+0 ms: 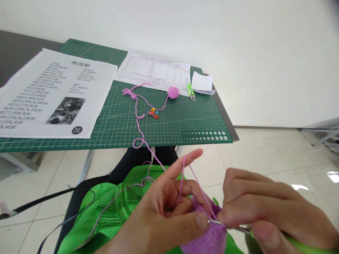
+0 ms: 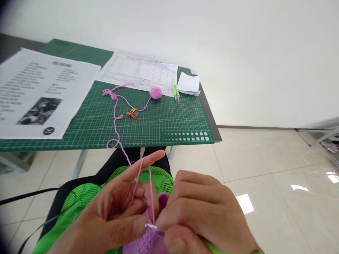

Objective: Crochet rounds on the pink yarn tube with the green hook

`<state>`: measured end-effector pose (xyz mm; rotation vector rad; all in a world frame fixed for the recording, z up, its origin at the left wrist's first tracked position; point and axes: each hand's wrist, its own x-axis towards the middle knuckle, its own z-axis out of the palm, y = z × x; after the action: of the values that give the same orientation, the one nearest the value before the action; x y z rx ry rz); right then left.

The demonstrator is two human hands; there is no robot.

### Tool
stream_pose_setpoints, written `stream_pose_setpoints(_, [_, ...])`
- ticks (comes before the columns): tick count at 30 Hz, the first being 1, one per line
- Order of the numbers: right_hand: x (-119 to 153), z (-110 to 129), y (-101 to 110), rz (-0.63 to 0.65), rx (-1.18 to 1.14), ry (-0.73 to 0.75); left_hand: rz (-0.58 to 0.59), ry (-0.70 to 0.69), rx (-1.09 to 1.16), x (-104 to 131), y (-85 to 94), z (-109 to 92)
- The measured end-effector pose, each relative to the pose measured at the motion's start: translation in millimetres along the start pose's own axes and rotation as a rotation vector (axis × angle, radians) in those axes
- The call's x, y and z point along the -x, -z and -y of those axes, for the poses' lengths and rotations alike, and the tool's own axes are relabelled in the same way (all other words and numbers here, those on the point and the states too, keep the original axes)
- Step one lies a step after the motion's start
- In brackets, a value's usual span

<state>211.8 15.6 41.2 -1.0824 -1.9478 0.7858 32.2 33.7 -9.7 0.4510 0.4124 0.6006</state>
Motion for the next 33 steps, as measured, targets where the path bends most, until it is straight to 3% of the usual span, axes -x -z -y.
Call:
stream_pose_setpoints(4, [2,-1,11,0.137,0.074,0.024,0.067,-0.022,0.05,-1,2.1,2])
stream_pose_setpoints(6, [3,1,13,0.13,0.09,0.033,0.054,-0.014,0.034,0,0.2,1])
stream_pose_setpoints(11, [-3,8,10,0.114,0.193,0.098,-0.057,-0.031,-0.043,4,-9.6,-1])
stream_pose_setpoints(16, [-7,11,7,0.116,0.47,0.23,-0.166,-0.14,-0.204,5,-16.9,4])
stream_pose_setpoints(19, [-6,12,3,0.02,0.59,0.287,-0.248,-0.203,-0.331,5,-17.7,8])
stream_pose_setpoints(25, [-6,4,-17,0.053,0.749,0.233,-0.361,-0.346,-0.552,5,-13.9,18])
stream_pose_setpoints(27, [-6,-8,-29,-0.034,0.705,0.257,-0.441,-0.361,-0.56,5,-14.1,21])
stream_pose_setpoints(30, [1,-31,-49,-0.277,0.574,0.292,-0.545,-0.348,-0.525,5,-17.1,22])
stream_pose_setpoints(33, [11,-46,-59,-0.462,0.534,0.379,-0.574,-0.28,-0.397,4,-18.8,19])
